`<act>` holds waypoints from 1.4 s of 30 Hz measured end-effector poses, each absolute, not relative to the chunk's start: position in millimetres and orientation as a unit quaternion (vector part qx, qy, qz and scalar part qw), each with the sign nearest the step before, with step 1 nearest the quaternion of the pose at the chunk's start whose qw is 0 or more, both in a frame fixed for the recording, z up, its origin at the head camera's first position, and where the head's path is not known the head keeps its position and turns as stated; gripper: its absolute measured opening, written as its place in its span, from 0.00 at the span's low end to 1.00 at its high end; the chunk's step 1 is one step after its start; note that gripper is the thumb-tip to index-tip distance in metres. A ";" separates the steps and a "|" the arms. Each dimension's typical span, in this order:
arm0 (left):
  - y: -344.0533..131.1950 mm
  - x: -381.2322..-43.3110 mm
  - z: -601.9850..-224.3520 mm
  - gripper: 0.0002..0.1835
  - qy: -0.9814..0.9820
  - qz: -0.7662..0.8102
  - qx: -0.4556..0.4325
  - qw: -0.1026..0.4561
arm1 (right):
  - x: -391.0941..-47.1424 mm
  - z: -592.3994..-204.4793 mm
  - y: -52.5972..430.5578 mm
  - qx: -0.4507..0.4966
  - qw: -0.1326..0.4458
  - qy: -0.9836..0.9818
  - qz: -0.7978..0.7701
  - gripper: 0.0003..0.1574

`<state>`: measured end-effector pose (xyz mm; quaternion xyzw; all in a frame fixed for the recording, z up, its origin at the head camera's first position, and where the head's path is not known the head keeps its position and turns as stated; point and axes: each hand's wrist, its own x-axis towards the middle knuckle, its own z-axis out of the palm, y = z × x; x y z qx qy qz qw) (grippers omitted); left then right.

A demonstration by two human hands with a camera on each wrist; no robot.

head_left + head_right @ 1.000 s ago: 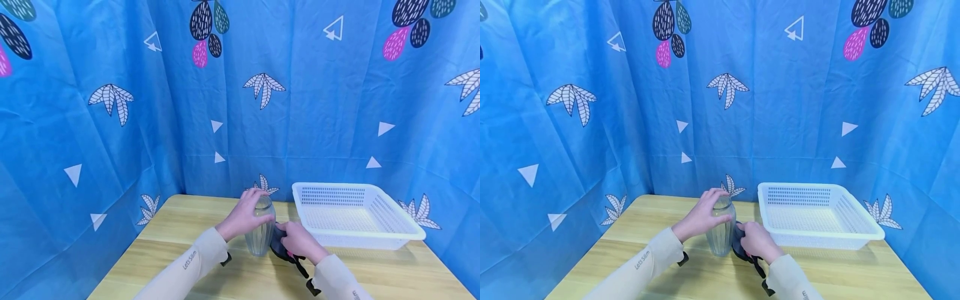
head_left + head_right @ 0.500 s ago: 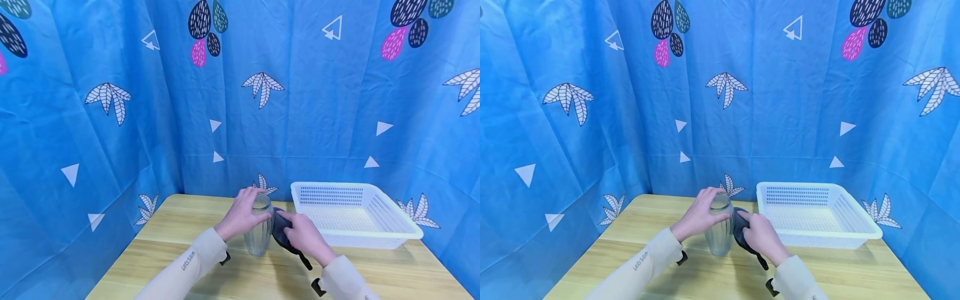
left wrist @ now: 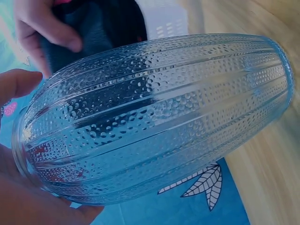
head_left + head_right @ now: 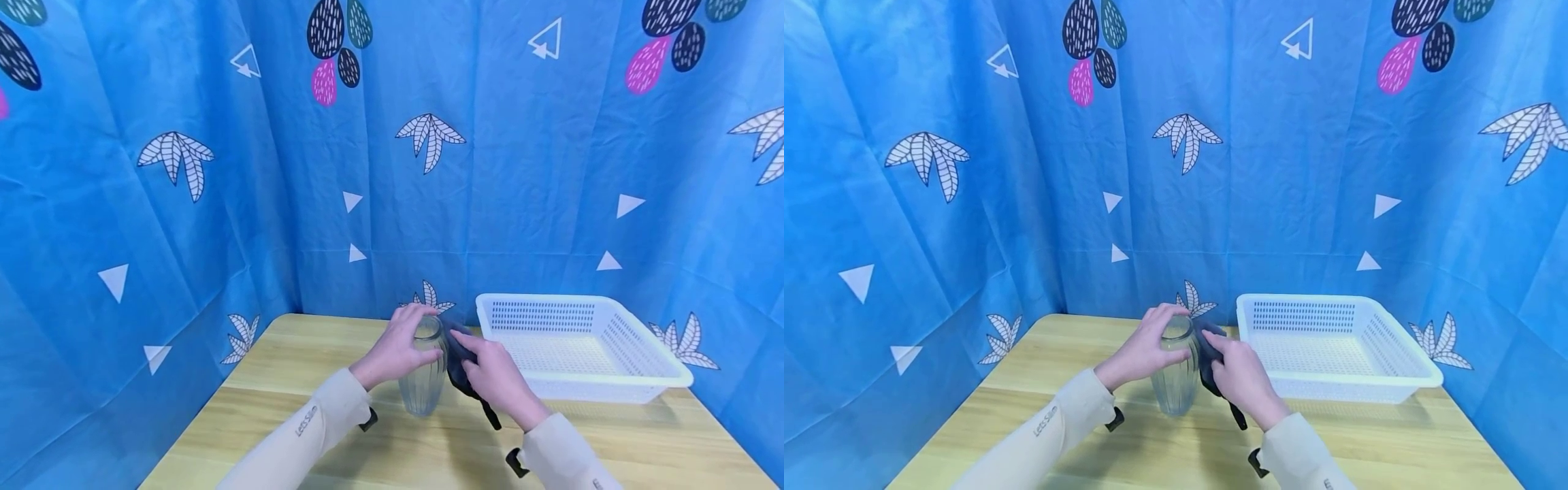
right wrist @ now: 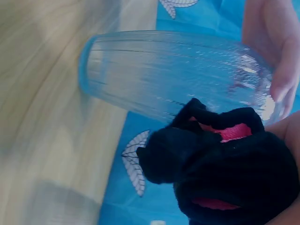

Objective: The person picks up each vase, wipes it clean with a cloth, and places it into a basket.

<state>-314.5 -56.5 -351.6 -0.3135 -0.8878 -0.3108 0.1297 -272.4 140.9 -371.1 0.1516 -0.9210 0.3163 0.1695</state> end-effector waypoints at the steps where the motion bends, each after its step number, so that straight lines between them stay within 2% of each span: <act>1: -56.3 -314.9 -351.4 0.35 -0.887 -0.310 -0.315 0.133 | -273.4 -373.0 141.2 0.146 0.151 -0.922 0.324 0.33; 7: -55.7 -316.2 -351.5 0.38 -0.890 -0.300 -0.314 0.138 | -279.8 -391.0 142.6 0.146 0.039 -0.927 0.342 0.34; 14: -56.2 -314.9 -354.7 0.36 -0.898 -0.305 -0.290 0.130 | -284.2 -411.6 139.0 0.180 0.043 -0.944 0.272 0.31; 20: -56.9 -315.2 -356.0 0.37 -0.903 -0.277 -0.290 0.154 | -279.2 -408.0 140.5 0.162 0.020 -0.937 0.309 0.33; 24: -57.6 -315.3 -355.3 0.36 -0.906 -0.265 -0.286 0.167 | -273.4 -395.1 142.3 0.139 0.035 -0.931 0.335 0.34; 29: -58.5 -316.9 -352.8 0.32 -0.900 -0.280 -0.298 0.149 | -268.2 -374.8 142.0 0.127 0.117 -0.930 0.323 0.34; 34: -59.1 -317.5 -353.1 0.32 -0.900 -0.282 -0.306 0.130 | -266.2 -365.7 140.7 0.145 0.176 -0.923 0.310 0.34; 38: -58.8 -317.4 -353.7 0.33 -0.900 -0.278 -0.308 0.132 | -266.8 -366.9 140.2 0.142 0.174 -0.923 0.312 0.34; 42: -58.2 -318.1 -353.3 0.32 -0.900 -0.275 -0.308 0.138 | -270.1 -373.5 139.6 0.128 0.122 -0.929 0.324 0.34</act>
